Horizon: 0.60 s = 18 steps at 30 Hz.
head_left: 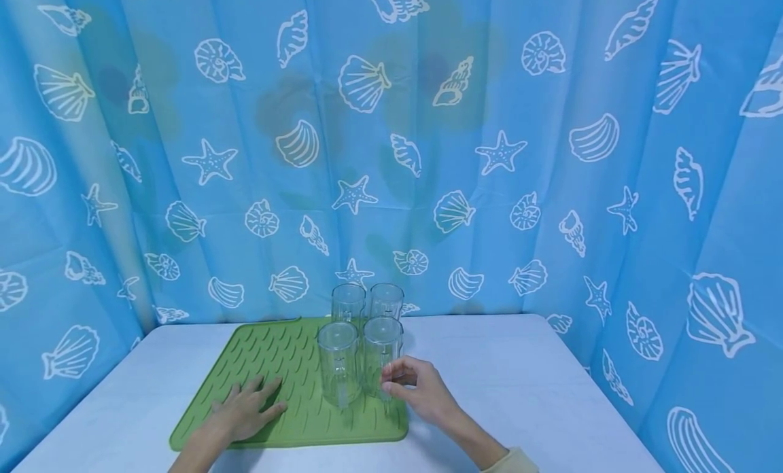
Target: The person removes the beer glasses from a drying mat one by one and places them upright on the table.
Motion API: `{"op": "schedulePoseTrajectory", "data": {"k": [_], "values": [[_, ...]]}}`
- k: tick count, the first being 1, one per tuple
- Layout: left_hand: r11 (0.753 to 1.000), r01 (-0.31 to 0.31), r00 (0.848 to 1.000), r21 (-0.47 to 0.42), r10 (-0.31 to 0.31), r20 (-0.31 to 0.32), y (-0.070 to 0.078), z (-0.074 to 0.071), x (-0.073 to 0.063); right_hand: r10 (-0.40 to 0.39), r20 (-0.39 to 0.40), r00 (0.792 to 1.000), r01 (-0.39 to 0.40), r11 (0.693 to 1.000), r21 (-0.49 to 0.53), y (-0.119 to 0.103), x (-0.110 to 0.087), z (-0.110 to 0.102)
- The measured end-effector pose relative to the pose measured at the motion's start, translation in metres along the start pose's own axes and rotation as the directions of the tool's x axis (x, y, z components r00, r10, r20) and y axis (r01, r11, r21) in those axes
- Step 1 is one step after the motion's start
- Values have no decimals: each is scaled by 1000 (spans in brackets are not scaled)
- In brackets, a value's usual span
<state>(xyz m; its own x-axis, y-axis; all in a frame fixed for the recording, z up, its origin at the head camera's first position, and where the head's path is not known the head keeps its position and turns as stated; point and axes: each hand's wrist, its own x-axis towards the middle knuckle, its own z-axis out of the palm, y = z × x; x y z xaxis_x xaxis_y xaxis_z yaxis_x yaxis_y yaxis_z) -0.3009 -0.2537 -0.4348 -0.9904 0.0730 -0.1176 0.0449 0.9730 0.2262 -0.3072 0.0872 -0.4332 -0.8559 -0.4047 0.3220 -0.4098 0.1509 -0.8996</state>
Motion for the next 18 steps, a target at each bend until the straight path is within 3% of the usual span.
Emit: {"op": "schedulePoseTrajectory", "data": {"k": [18], "values": [[1000,9,1000,9,-10,18,0,1,0,-13,13,1000,14,999,-49,5,1,0]]}}
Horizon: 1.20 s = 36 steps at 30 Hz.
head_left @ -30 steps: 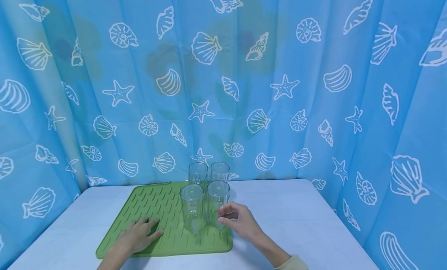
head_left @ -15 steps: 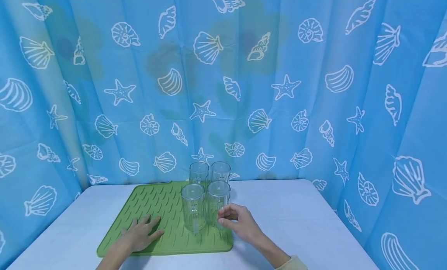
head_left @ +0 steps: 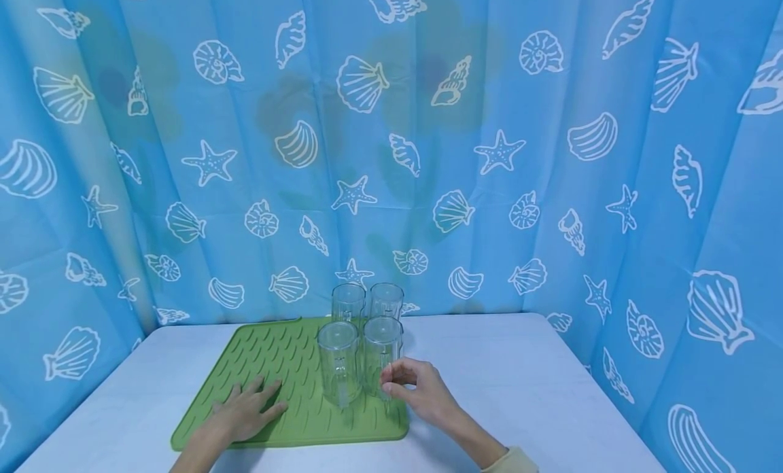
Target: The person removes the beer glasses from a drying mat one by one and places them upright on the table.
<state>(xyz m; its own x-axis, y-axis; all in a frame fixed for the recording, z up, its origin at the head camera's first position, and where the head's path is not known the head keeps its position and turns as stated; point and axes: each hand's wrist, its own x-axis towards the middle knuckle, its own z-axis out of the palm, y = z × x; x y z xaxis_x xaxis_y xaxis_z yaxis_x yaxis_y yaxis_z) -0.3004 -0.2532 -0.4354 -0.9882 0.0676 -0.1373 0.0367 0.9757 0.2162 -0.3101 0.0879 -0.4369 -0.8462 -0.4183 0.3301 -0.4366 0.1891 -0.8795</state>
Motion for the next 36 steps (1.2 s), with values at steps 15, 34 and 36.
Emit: {"op": "schedulePoseTrajectory", "data": {"k": [15,34,36], "values": [[1000,1,1000,-10,-1,1,0,0,1,-33,40,999,32,999,16,-4,-1,-3],[1000,6,1000,-9,-6,8,-2,2,3,-119,65,991,119,993,-1,-19,1,-22],[1000,9,1000,-9,-9,10,-2,3,3,-128,68,989,129,992,1,-20,1,-25]]}}
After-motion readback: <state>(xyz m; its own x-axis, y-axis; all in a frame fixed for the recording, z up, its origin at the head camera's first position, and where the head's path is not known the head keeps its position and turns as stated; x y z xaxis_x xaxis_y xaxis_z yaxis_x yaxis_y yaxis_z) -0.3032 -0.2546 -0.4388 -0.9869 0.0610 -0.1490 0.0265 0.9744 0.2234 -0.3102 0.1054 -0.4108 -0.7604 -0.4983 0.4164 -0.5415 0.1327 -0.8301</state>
